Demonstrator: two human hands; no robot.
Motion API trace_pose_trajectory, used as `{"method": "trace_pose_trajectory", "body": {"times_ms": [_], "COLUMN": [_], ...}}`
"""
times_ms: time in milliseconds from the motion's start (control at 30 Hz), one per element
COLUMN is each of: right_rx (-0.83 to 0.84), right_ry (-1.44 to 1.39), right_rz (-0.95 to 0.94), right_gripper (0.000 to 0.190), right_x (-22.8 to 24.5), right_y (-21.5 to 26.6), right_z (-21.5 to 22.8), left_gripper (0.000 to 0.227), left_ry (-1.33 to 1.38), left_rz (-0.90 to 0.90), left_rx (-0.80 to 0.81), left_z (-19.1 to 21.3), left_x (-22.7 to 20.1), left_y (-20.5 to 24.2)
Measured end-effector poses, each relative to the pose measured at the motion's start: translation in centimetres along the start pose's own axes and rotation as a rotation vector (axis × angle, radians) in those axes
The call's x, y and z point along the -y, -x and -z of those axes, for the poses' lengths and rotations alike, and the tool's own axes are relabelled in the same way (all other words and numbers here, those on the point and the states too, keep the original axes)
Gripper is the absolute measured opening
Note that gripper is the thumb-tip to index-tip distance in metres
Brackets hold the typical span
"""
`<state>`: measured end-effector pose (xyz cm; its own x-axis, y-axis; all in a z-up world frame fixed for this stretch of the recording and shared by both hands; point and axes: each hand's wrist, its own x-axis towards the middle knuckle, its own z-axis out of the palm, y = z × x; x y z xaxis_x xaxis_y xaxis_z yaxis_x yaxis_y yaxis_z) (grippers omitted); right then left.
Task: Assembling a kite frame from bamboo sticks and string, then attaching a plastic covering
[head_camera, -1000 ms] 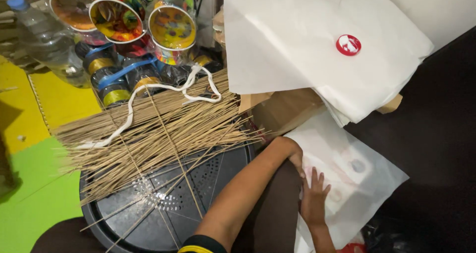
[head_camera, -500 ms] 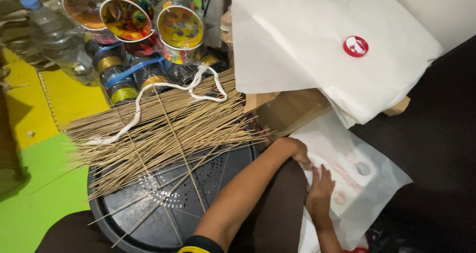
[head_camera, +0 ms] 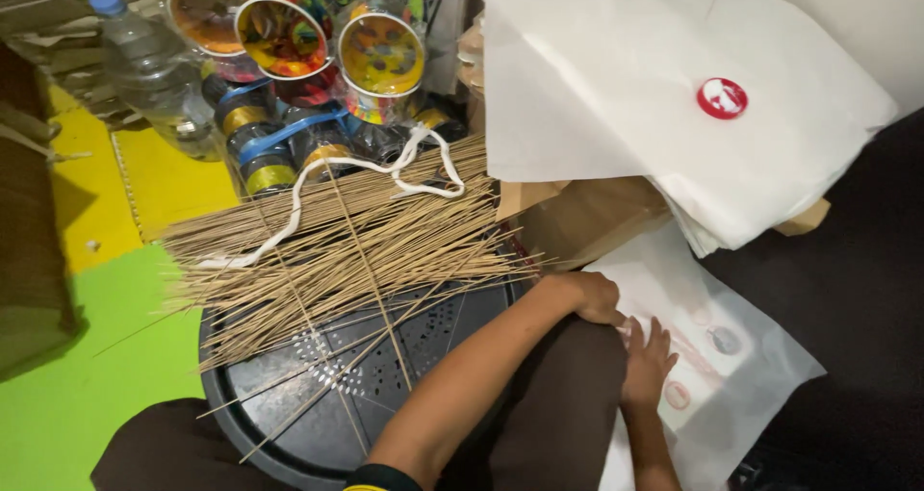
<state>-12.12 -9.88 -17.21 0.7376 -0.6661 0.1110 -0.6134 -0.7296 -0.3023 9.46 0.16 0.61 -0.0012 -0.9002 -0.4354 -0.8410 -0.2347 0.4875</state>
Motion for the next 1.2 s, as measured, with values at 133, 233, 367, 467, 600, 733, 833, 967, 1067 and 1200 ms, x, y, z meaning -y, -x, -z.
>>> {"method": "trace_pose_trajectory", "body": {"times_ms": [133, 233, 367, 467, 600, 733, 833, 967, 1067, 1200], "right_rx": [-0.117, -0.424, -0.506, -0.531, -0.626, -0.757, -0.871, -0.733, -0.549, -0.085], "right_ry": [-0.714, -0.386, -0.355, -0.375, -0.490, -0.414, -0.555, -0.414, -0.311, -0.194], "right_rz": [-0.182, 0.222, 0.183, 0.195, 0.165, 0.347, 0.519, 0.574, 0.612, 0.151], "right_gripper": [0.043, 0.034, 0.008, 0.009, 0.012, 0.018, 0.031, 0.027, 0.009, 0.083], "right_x": [-0.5, 2.0, 3.0, 3.6, 5.5, 9.6, 11.7, 13.2, 15.7, 22.8], "right_y": [-2.2, -1.3, -1.9, -2.8, -4.3, -5.8, -9.1, -16.2, -21.8, -21.0], "right_z": [0.4, 4.5, 7.8, 9.7, 13.6, 22.1, 26.7, 30.5, 32.2, 35.9], "left_gripper": [0.065, 0.084, 0.082, 0.083, 0.050, 0.022, 0.027, 0.072, 0.074, 0.034], "left_ry": [0.041, 0.065, 0.053, 0.071, 0.087, 0.144, -0.038, -0.481, -0.615, -0.678], "left_rz": [-0.024, 0.021, -0.065, -0.104, -0.317, -0.518, -0.625, -0.100, 0.011, -0.027], "left_rx": [-0.033, 0.009, -0.029, -0.034, -0.239, -0.518, -0.879, -0.949, -0.907, -0.980], "left_z": [1.6, 2.0, 4.0, 6.1, 8.8, 12.5, 14.1, 15.1, 15.7, 16.0], "left_x": [-0.7, -0.9, -2.0, -3.2, -3.7, -3.7, -2.0, -0.1, 1.2, 3.0], "left_y": [3.1, 4.8, 8.3, 11.6, 14.9, 19.6, 19.8, 18.1, 16.4, 15.3]}}
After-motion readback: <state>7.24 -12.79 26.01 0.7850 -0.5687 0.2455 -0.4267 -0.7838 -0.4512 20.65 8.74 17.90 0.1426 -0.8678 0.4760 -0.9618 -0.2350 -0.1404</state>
